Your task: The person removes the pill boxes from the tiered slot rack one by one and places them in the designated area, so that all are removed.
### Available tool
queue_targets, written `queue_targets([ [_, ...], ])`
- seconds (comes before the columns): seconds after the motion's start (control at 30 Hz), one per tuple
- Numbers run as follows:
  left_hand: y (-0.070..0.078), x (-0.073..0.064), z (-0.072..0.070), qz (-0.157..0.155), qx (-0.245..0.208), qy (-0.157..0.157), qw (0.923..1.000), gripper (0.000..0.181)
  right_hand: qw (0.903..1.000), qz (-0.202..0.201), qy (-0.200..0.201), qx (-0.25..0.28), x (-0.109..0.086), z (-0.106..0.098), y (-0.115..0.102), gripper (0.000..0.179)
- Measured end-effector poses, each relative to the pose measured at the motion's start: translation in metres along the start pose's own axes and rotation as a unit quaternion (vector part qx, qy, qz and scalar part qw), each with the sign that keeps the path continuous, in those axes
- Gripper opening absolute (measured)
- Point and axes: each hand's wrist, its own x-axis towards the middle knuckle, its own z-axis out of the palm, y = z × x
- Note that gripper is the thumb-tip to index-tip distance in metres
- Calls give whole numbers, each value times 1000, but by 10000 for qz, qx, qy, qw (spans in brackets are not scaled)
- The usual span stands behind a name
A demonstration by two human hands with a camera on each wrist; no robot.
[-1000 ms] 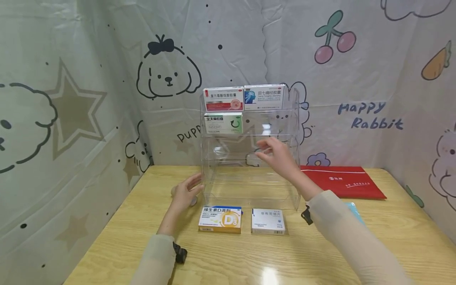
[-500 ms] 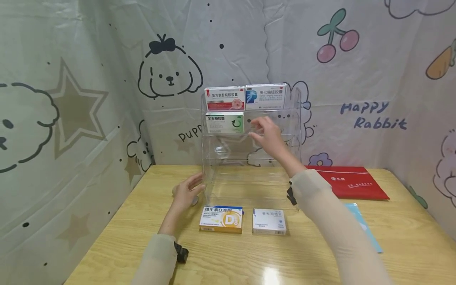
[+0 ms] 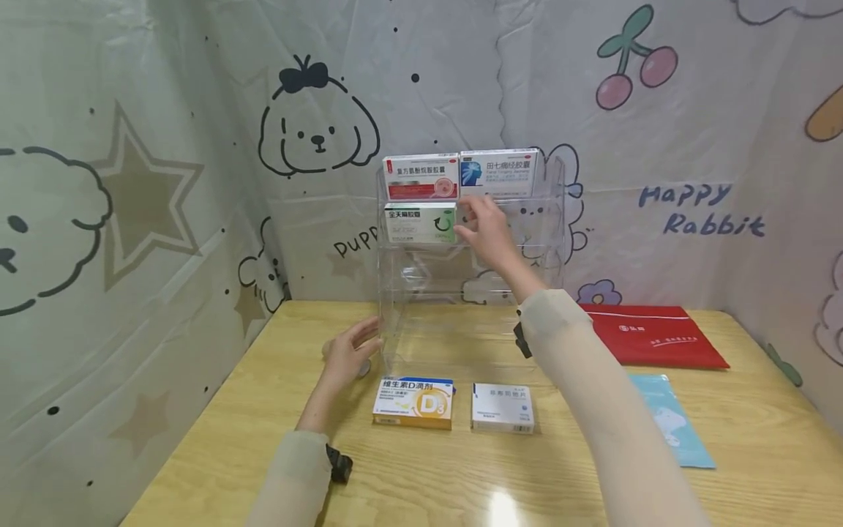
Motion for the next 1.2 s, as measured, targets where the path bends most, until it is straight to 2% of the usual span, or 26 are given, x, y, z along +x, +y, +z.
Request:
queue_targets([
  [0.27, 0, 0, 1, 5, -29, -33, 10000, 46, 9983, 127, -432, -371, 7, 6, -2, 63],
  [0.43, 3, -1, 1, 53, -1, -46, 10000, 46, 9974, -24, -446, -561, 9, 10, -2, 57],
  [0.77, 3, -2, 0, 115, 84, -66, 9999, 44, 9996, 145, 26, -247, 12, 20, -7, 41],
  [0.9, 3, -3, 0, 49, 71, -21, 10000, 45, 9993, 205, 259, -160, 11, 26, -8, 38],
  [1.2, 1, 0, 1, 38, -41, 41, 10000, 45, 9970, 161, 719, -248, 15, 31, -8, 32],
])
